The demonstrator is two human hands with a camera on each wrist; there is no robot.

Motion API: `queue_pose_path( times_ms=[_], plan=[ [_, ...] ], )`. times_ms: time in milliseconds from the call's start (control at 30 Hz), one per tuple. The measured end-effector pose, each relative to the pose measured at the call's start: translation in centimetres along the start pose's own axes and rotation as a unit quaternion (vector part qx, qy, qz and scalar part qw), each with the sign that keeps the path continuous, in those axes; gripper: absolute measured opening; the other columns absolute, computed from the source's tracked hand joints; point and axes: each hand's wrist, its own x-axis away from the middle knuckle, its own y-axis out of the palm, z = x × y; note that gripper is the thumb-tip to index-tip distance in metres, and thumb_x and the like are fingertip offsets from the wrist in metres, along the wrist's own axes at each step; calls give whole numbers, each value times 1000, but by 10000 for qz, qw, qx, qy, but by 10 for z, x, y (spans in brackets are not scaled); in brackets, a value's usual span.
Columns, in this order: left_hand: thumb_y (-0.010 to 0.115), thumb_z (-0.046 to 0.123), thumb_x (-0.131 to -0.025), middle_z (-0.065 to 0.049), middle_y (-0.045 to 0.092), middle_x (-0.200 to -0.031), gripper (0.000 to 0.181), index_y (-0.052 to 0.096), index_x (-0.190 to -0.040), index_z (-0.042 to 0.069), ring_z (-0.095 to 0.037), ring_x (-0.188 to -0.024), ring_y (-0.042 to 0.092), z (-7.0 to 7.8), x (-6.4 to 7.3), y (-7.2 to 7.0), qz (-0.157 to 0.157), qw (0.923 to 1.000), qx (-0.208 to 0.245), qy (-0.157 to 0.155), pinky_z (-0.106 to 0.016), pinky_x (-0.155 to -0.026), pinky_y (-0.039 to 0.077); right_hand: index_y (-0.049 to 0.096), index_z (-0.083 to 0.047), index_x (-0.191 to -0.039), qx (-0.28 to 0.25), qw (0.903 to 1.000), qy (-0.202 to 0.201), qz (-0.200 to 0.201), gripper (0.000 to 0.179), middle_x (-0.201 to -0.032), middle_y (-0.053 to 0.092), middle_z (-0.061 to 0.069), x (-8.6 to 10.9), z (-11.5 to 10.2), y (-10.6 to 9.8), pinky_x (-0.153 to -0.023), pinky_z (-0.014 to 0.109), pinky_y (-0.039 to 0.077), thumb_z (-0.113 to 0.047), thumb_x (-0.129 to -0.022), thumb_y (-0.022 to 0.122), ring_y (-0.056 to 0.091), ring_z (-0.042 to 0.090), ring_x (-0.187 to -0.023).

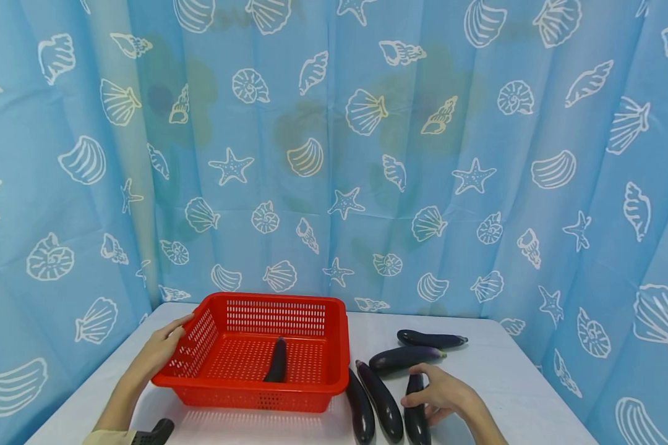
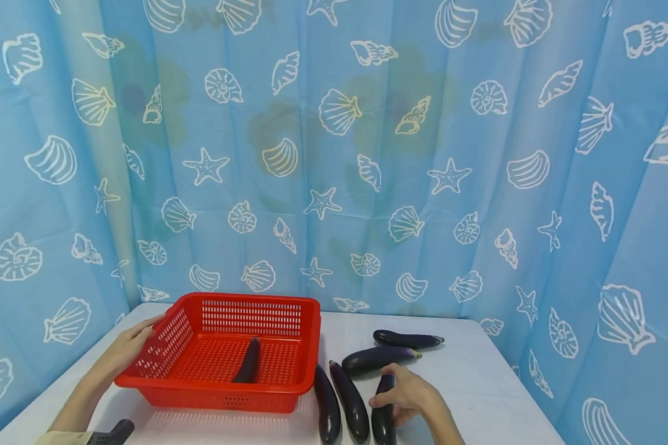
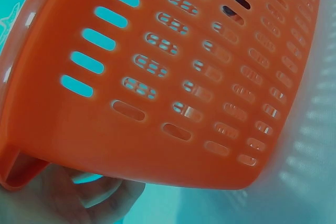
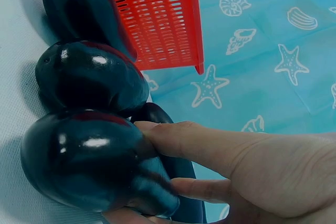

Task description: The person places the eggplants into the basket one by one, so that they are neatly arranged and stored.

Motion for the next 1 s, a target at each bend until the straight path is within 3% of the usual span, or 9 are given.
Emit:
queue_pose_path(
  times_ms=[600,800,1000],
  plan=[
    [29,27,-106,-34,37,-148,53,25,-155,8,-23,-97,65,-2,1,2,19,10000,70,-32,-37,-75,62,47,-4,-139,-363,9993,-123,-44,75,-98,56,16,-4,9,-2,-60,40,61,-21,-76,84,64,24,-65],
    [29,28,-107,-34,38,-147,53,25,-155,7,-24,-99,64,-3,0,2,27,10000,52,-20,-37,-76,61,49,-7,-139,-548,9985,-59,-77,71,-105,56,17,-6,14,-6,-62,41,61,-21,-77,82,64,25,-71],
    [30,29,-106,-34,37,-148,54,23,-156,8,-23,-96,66,-1,1,2,-3,9999,143,-60,-38,-75,62,47,-7,-141,-730,9971,-62,-215,71,-101,59,19,-4,15,-13,-64,42,61,-20,-79,80,65,26,-75]
  ],
)
